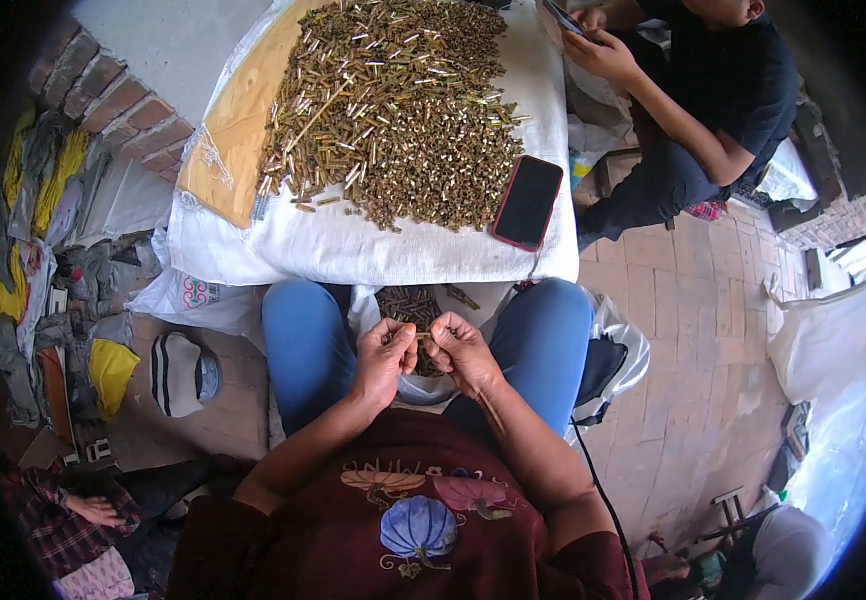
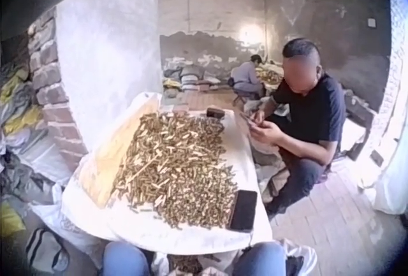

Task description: The person takes small firecracker fuses from a large pile on a covered table and joins them together by hand.

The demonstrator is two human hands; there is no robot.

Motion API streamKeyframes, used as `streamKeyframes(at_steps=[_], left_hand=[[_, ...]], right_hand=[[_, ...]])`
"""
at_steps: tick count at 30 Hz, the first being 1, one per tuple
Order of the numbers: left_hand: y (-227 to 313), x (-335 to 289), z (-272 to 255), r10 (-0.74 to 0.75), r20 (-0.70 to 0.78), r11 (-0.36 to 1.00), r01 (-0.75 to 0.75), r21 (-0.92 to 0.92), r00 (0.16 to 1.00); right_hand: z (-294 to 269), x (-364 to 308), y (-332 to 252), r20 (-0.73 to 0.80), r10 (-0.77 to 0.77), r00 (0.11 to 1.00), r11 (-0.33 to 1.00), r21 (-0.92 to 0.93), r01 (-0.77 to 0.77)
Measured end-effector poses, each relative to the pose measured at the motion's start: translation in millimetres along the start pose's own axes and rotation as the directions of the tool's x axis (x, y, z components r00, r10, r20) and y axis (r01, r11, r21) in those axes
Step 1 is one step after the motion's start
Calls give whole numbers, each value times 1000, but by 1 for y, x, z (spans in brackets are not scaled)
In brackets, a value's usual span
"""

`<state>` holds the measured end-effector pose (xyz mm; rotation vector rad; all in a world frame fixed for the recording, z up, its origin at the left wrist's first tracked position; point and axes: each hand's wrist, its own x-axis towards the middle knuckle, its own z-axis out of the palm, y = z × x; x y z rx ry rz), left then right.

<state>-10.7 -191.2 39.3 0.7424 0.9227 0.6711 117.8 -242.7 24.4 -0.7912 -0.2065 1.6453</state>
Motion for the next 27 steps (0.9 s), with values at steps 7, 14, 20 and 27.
streamKeyframes(at_steps=[7, 14, 20, 27], left_hand=[[-7, 1, -5, -19, 47, 996, 23, -82, 999], [-12, 1, -6, 21, 13, 998, -20, -65, 1000], [-19, -1, -5, 0, 16, 980, 3, -199, 1000], [-12, 10, -13, -115, 98, 976, 131, -174, 989]], right_hand=[[-2, 1, 3, 22, -3, 1000, 1000, 24, 2], [0, 0, 9, -39, -119, 992, 977, -182, 110], [1, 1, 15, -68, -179, 981, 947, -281, 153], [-10, 6, 7, -281, 11, 960, 989, -135, -51]])
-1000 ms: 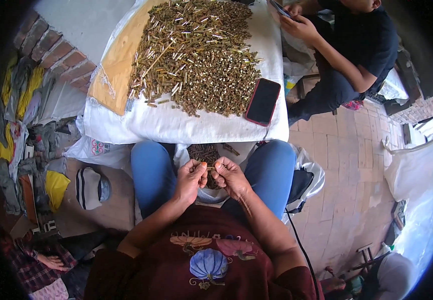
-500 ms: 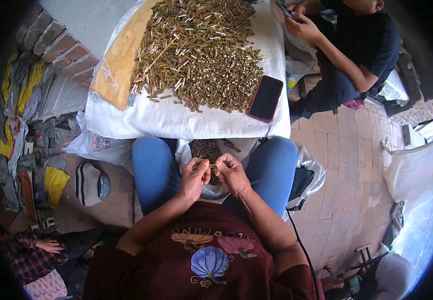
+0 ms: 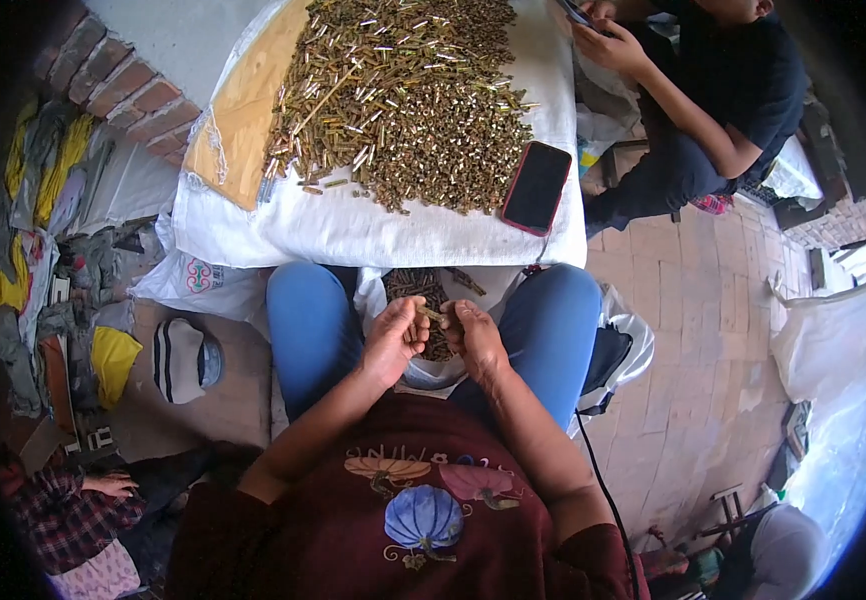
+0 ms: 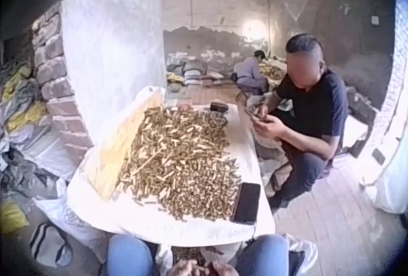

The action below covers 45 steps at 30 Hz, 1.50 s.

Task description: The person takes small firecracker fuses from a large pile on a covered table and joins them together by hand.

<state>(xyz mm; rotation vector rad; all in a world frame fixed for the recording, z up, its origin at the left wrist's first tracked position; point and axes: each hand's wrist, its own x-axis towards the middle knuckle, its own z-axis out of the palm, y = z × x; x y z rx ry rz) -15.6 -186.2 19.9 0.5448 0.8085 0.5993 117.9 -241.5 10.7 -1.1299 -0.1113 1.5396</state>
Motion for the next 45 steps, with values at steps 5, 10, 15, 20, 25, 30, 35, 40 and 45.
streamKeyframes(at_steps=[5, 10, 15, 20, 25, 30, 35, 40, 45], left_hand=[[0, 5, -23, -132, 10, 977, 132, -167, 991], [-5, 3, -26, -41, 83, 999, 38, 31, 996], [3, -1, -14, 34, 61, 965, -49, 259, 998], [0, 3, -21, 111, 108, 961, -135, 243, 988], [2, 2, -15, 124, 114, 892, -161, 421, 986], [3, -2, -12, 210, 137, 837, -251, 486, 968], [5, -2, -9, 333, 216, 668, -391, 633, 918], [11, -2, -13, 263, 187, 709, -321, 628, 947], [10, -5, -5, 287, 177, 685, -331, 648, 941]], right_hand=[[3, -2, -3, -45, -1, 999, 1000, -29, -1], [-4, 2, 3, 114, 22, 993, 998, -67, -14], [-1, 2, 2, 101, -57, 993, 998, -35, 60], [6, -2, -5, 111, -11, 994, 1000, 7, 11], [2, 2, -2, 137, -18, 990, 998, 70, 8], [2, 2, -2, 159, 1, 987, 997, 70, -12], [0, 2, -2, 191, -28, 981, 998, 69, 15], [4, 0, -4, 198, -86, 976, 993, -65, 101], [6, -3, -4, 224, -103, 969, 992, -47, 116]])
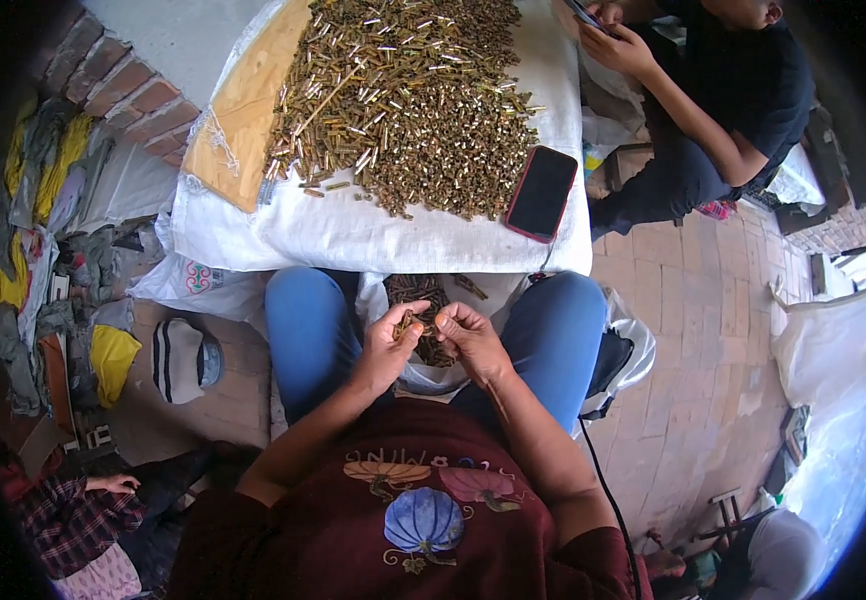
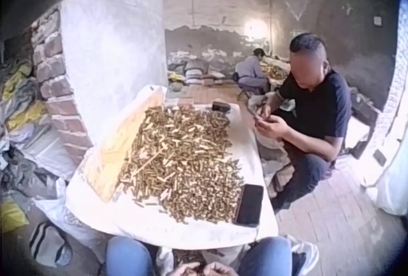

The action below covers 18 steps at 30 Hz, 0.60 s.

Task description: The person takes small firecracker fuses from a large pile on a covered table and joins them together by hand.

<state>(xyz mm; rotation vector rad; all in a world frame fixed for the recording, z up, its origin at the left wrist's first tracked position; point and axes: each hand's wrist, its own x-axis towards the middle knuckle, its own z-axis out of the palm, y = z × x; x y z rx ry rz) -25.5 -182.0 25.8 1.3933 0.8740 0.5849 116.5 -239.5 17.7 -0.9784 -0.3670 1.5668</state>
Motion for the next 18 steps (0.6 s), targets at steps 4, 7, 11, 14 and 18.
streamKeyframes(at_steps=[4, 7, 11, 14, 18], left_hand=[[2, -2, 6, 12, -42, 1000, -12, 10, 999], [-3, -1, 9, 79, -69, 997, -78, 19, 994], [-1, -3, 12, 20, -67, 999, -22, -29, 998], [-7, -1, 11, -105, -73, 988, 95, -124, 992], [-10, 4, 3, -312, 49, 811, 293, -506, 949]], right_hand=[[-3, 0, 3, 35, 63, 997, 993, 95, -66], [-6, 2, 7, 61, 46, 997, 994, 94, -51], [-8, 3, 8, 64, 97, 993, 986, 132, -105], [-10, 3, 12, -50, 92, 995, 996, 27, -91], [-16, 3, 7, -192, 117, 974, 992, -20, -124]])
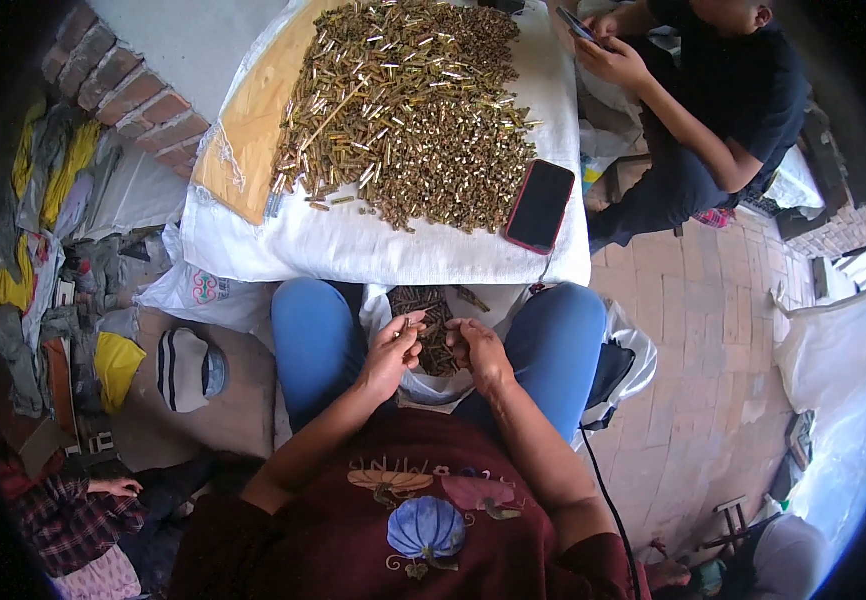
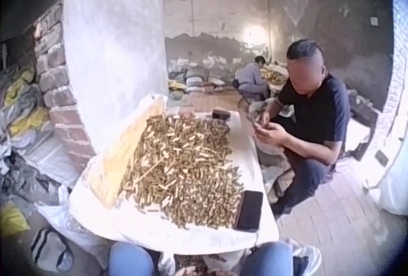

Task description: The person takes small firecracker fuses from a large pile on a covered table and joins them together by hand.

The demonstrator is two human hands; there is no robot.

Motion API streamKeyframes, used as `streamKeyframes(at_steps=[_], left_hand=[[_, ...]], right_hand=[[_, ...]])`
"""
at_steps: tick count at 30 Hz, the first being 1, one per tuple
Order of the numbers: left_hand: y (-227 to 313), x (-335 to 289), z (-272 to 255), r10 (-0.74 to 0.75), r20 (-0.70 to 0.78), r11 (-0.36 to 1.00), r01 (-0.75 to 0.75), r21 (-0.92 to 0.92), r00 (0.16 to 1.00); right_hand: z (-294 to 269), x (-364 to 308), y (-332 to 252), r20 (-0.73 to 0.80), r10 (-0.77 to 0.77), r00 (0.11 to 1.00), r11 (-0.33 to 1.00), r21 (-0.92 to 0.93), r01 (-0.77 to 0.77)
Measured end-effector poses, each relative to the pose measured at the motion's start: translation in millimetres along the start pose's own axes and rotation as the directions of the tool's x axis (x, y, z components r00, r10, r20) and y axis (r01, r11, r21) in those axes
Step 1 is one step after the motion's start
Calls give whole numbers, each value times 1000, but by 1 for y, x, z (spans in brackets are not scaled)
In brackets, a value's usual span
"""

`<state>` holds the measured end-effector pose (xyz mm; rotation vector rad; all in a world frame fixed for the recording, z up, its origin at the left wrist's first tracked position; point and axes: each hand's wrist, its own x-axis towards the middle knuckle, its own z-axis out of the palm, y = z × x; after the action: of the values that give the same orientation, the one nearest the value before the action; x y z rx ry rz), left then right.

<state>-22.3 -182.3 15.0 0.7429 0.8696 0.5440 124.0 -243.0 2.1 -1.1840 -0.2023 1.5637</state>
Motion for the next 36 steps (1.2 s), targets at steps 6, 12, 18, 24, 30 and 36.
streamKeyframes(at_steps=[6, 12, 18, 24, 30, 36], left_hand=[[2, -5, -2, 134, 54, 967, -142, 211, 990], [-12, 2, -13, 244, 142, 820, -282, 498, 959], [-5, -2, -4, 373, 206, 652, -413, 636, 905], [-3, -6, 1, 394, 194, 633, -418, 652, 898], [0, -9, 5, 424, 199, 629, -445, 638, 884], [-2, -9, 8, 374, 152, 659, -378, 650, 915]], right_hand=[[5, -5, -2, 84, -27, 996, 1000, 0, 27], [16, -7, -9, 147, -42, 988, 994, 110, 26], [10, -6, -9, 190, -76, 979, 971, 239, 29], [10, -8, -9, 236, -34, 971, 969, 247, -26], [11, -10, -11, 239, -22, 971, 974, 223, -33], [13, -11, -10, 238, -47, 970, 973, 229, -9]])
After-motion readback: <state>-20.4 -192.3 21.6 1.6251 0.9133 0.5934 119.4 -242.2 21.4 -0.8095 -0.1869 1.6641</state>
